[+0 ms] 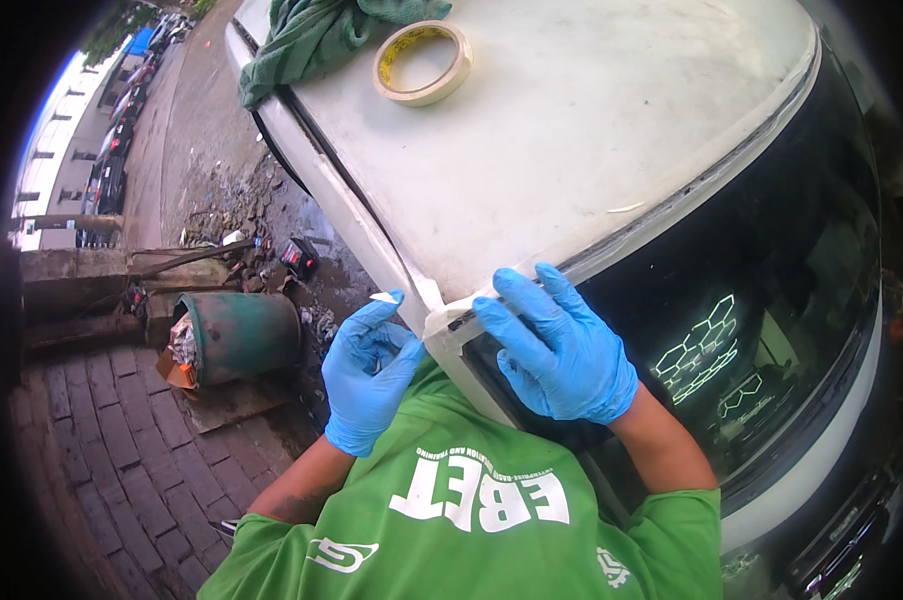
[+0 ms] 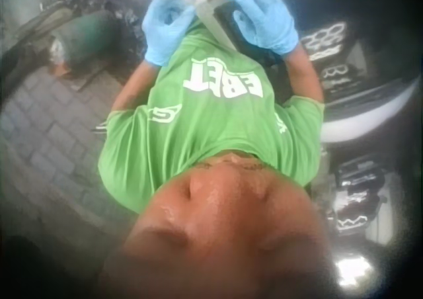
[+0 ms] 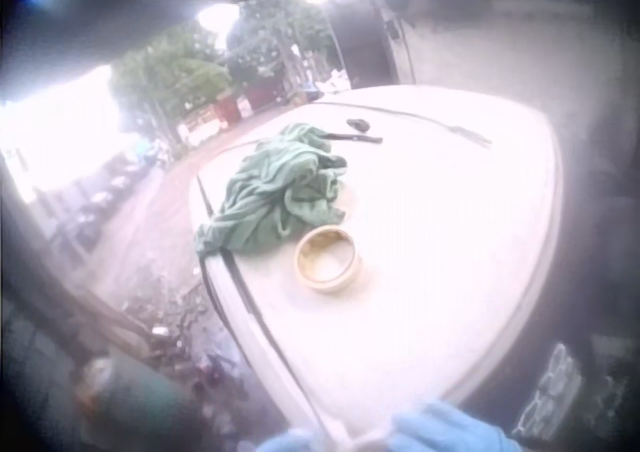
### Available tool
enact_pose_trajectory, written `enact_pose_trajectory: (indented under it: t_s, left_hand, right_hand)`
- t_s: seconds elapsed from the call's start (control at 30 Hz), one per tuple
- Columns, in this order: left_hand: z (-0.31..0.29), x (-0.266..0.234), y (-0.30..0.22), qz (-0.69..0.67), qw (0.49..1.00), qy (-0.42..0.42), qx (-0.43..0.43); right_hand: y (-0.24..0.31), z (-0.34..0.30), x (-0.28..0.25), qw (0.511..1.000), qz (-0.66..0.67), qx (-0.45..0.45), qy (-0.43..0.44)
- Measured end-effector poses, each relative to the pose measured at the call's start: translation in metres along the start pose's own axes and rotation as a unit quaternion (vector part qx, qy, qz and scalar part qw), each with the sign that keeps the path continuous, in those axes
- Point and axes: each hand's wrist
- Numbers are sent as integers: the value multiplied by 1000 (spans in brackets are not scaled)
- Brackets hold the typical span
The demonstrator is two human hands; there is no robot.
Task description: The person applies masking tape along the edge of a car's windshield. They smooth the tape, tear off sections, and continue applying it around the perimeter of the glass.
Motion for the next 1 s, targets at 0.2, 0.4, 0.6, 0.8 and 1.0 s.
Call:
enact_pose_trajectory:
  t_s: [0.2,0.4,0.6,0.8,1.0]
  left_hand:
    - [-8,-16,13,72,985,-13,158]
    - [21,11,-12,127,978,2,167]
    - [36,23,-14,185,965,13,186]
    - [40,24,-12,215,949,30,231]
    - [41,23,-14,264,923,31,279]
  right_hand:
    - [-3,-3,6,998,43,12,-44]
    - [-4,-8,7,997,47,13,-68]
    - [-2,-6,6,996,53,26,-65]
    - [-3,-6,5,998,54,6,-43]
    - [-2,-3,3,998,53,12,-30]
Point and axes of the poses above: each hand's wrist, its own z-axis towards the middle knuckle, its own x-axis out of the palm, y = z × x, and after that the axes turned 3 degrees about x, right-handed
